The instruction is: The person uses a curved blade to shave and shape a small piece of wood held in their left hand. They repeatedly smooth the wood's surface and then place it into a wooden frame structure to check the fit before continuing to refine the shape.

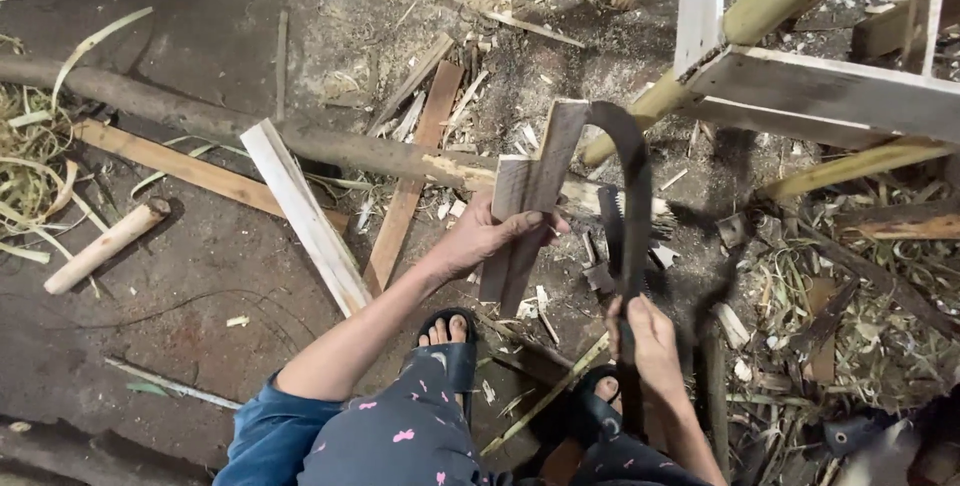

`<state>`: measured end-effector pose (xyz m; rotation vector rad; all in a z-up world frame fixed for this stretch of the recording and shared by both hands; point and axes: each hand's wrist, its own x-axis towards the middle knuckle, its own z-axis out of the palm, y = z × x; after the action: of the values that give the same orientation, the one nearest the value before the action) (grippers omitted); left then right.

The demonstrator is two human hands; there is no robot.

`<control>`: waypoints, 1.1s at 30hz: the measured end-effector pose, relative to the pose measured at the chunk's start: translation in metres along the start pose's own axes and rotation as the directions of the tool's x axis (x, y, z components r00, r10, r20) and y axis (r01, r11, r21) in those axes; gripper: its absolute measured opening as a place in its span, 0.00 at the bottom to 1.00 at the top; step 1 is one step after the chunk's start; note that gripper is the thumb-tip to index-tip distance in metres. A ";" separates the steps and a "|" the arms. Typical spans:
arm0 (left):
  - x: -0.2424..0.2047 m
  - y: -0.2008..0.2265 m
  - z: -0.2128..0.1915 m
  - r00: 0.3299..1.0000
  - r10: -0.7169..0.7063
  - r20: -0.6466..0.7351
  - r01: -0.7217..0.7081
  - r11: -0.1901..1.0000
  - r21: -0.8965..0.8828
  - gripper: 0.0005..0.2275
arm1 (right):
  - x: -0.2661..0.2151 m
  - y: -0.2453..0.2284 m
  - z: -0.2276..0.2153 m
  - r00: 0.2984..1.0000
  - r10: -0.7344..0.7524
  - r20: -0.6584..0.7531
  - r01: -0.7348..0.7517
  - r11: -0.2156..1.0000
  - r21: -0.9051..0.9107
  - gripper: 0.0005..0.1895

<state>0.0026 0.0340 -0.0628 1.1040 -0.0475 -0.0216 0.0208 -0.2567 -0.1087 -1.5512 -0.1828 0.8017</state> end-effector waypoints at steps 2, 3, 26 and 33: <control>-0.001 -0.006 -0.001 1.000 -0.027 0.010 0.028 0.998 -0.048 0.13 | -0.005 -0.033 0.007 0.998 -0.043 0.036 0.043 0.999 0.006 0.22; -0.002 -0.008 -0.001 1.000 -0.027 0.008 0.028 0.998 -0.049 0.13 | -0.009 -0.044 0.010 0.998 -0.042 0.037 0.042 0.999 0.006 0.22; 0.008 -0.006 -0.042 0.931 -0.121 -0.345 0.365 0.394 0.844 0.13 | 0.010 -0.079 0.042 0.989 -0.018 -0.144 -0.083 0.745 -0.662 0.14; 0.018 -0.098 -0.127 0.883 -0.286 -0.374 0.435 0.195 0.879 0.07 | 0.065 -0.015 0.076 1.000 0.010 0.009 0.000 0.698 -0.716 0.11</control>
<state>0.0275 0.1025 -0.2070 2.3664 0.3978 -0.4163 0.0299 -0.1556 -0.1148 -2.2904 -0.5575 0.7840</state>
